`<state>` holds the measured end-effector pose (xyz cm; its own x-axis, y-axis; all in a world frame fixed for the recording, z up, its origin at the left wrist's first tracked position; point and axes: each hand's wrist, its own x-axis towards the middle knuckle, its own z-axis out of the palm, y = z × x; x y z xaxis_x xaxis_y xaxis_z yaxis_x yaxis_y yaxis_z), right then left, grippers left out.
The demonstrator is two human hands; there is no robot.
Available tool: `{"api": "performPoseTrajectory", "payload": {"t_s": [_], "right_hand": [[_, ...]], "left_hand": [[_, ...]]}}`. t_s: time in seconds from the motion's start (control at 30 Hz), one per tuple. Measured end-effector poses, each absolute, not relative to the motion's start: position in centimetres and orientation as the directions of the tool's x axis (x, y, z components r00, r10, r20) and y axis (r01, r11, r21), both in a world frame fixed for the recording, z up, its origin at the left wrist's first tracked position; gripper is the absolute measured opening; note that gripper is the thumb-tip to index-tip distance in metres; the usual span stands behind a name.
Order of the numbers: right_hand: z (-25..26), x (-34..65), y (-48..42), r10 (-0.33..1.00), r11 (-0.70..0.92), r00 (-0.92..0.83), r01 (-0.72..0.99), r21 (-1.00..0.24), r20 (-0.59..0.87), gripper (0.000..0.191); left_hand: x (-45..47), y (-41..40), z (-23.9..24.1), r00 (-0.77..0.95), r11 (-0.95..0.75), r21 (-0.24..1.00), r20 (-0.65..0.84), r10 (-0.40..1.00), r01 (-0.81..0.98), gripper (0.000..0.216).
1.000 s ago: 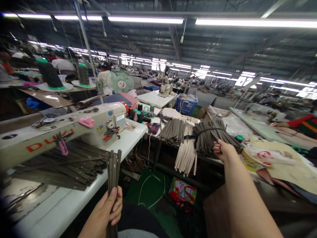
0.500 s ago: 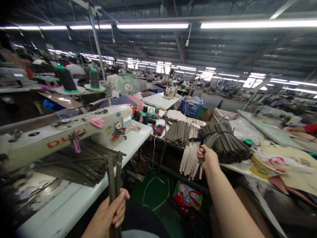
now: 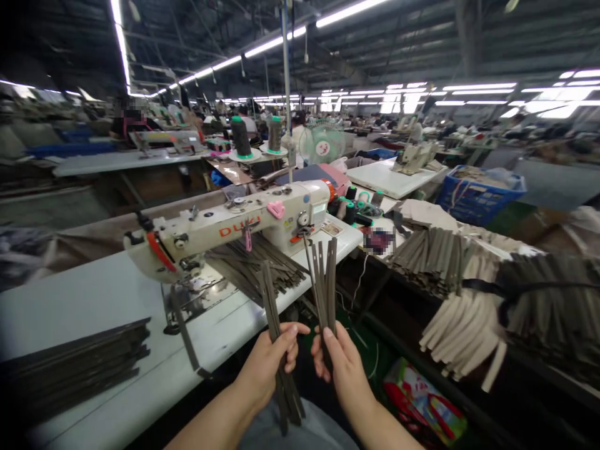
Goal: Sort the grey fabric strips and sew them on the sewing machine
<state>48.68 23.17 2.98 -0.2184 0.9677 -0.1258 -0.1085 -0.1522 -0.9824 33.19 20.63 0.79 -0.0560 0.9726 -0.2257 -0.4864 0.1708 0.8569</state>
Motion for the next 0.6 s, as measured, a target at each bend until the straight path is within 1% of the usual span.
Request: {"api": "performPoseTrajectory", "payload": {"t_s": [0.1, 0.27, 0.43, 0.6], "right_hand": [[2.2, 47.5, 22.2, 0.944, -0.164, -0.300, -0.061, -0.985, -0.139, 0.048], [0.9, 46.7, 21.3, 0.913, -0.199, -0.369, -0.032, -0.979, -0.174, 0.053], [0.2, 46.5, 20.9, 0.908, -0.221, -0.367, -0.008, -0.975, -0.203, 0.054], [0.1, 46.3, 20.8, 0.916, -0.211, -0.348, 0.000, -0.978, -0.197, 0.052]], "left_hand": [[32.9, 20.6, 0.8, -0.127, 0.144, 0.835, -0.246, 0.961, -0.531, 0.073], [32.7, 20.7, 1.0, -0.168, 0.083, 0.828, -0.209, 0.963, -0.555, 0.069], [32.7, 20.8, 0.8, -0.233, 0.107, 0.818, -0.282, 0.931, -0.565, 0.075], [32.5, 20.9, 0.7, -0.274, 0.090, 0.827, -0.284, 0.919, -0.555, 0.070]]}}
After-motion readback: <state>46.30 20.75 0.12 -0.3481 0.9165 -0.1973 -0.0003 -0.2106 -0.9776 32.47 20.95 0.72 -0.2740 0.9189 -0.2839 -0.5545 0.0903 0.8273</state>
